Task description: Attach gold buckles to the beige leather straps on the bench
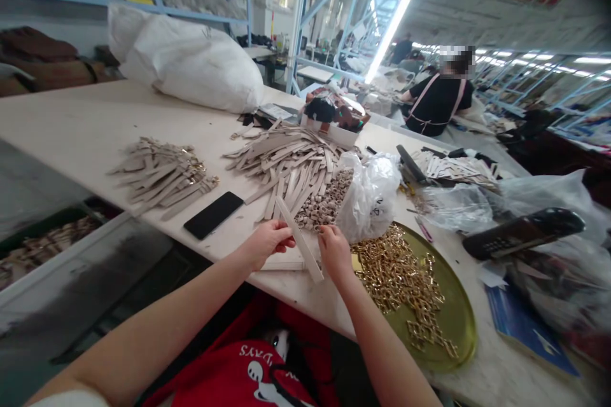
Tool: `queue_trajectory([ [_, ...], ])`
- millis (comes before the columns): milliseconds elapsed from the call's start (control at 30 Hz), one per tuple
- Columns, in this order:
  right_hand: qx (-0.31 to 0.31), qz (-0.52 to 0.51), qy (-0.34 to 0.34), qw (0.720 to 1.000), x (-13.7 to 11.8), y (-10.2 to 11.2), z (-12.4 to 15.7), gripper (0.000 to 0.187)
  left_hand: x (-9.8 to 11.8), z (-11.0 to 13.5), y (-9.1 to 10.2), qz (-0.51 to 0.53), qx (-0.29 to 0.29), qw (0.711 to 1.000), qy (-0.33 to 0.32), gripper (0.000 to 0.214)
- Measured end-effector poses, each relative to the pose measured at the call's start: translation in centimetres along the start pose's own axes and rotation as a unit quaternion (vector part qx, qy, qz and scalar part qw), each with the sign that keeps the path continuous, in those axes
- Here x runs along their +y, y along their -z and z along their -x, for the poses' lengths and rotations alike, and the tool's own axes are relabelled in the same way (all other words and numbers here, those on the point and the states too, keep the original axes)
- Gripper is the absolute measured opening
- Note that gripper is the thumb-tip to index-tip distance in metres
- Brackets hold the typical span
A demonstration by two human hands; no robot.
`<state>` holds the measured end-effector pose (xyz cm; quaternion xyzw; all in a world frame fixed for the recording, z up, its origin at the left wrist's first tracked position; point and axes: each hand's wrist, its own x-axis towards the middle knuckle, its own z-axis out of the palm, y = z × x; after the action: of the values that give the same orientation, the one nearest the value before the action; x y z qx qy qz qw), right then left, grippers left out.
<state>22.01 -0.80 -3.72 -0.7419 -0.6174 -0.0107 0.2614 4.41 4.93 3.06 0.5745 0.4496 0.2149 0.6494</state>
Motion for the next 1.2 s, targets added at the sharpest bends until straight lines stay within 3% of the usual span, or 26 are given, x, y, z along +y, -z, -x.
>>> queue_trajectory([
  [167,-0.056,0.084,-0.001,0.995,0.1,-1.2,-2.2,0.012,-0.4,1.7,0.6,0.08,0.008,0.996,0.026,0.017],
  [367,-0.081,0.128,-0.004,0.988,0.1,-1.6,-2.7,0.007,-1.3,0.8,1.0,0.125,0.018,0.99,0.07,0.015],
  [533,-0.084,0.13,-0.004,0.988,0.1,-1.3,-3.3,0.009,-1.7,0.1,0.8,0.159,-0.006,0.985,0.061,0.016],
  [600,-0.068,0.082,-0.01,0.994,0.0,-1.0,-3.1,0.01,-1.8,0.0,0.8,0.181,-0.016,0.98,0.075,0.014],
  [700,-0.036,-0.1,-0.083,0.991,-0.6,-0.4,-2.1,0.017,-2.1,-0.2,0.8,0.179,0.009,0.979,0.096,0.01],
  [800,-0.053,-0.32,-0.199,0.925,-1.6,0.1,-0.4,0.023,-2.5,-0.5,1.1,0.168,0.026,0.983,0.072,0.013],
  [900,-0.105,-0.508,-0.293,0.803,-2.8,0.5,1.5,0.027,-2.6,-0.6,1.4,0.16,0.028,0.986,0.032,0.021],
  [967,-0.127,-0.593,-0.339,0.719,-3.4,0.8,2.3,0.031,-2.3,-0.4,1.6,0.17,0.029,0.985,0.016,0.023],
  [1033,-0.129,-0.65,-0.365,0.654,-3.9,1.0,2.9,0.033,-1.9,0.1,1.7,0.186,0.028,0.982,0.005,0.024],
  [1100,-0.122,-0.681,-0.38,0.614,-4.3,1.2,3.3,0.032,-1.5,0.7,1.8,0.198,0.036,0.98,-0.001,0.024],
  [1200,-0.126,-0.704,-0.396,0.576,-4.8,1.8,3.7,0.031,-1.1,1.6,1.9,0.214,0.061,0.975,0.0,0.025],
])
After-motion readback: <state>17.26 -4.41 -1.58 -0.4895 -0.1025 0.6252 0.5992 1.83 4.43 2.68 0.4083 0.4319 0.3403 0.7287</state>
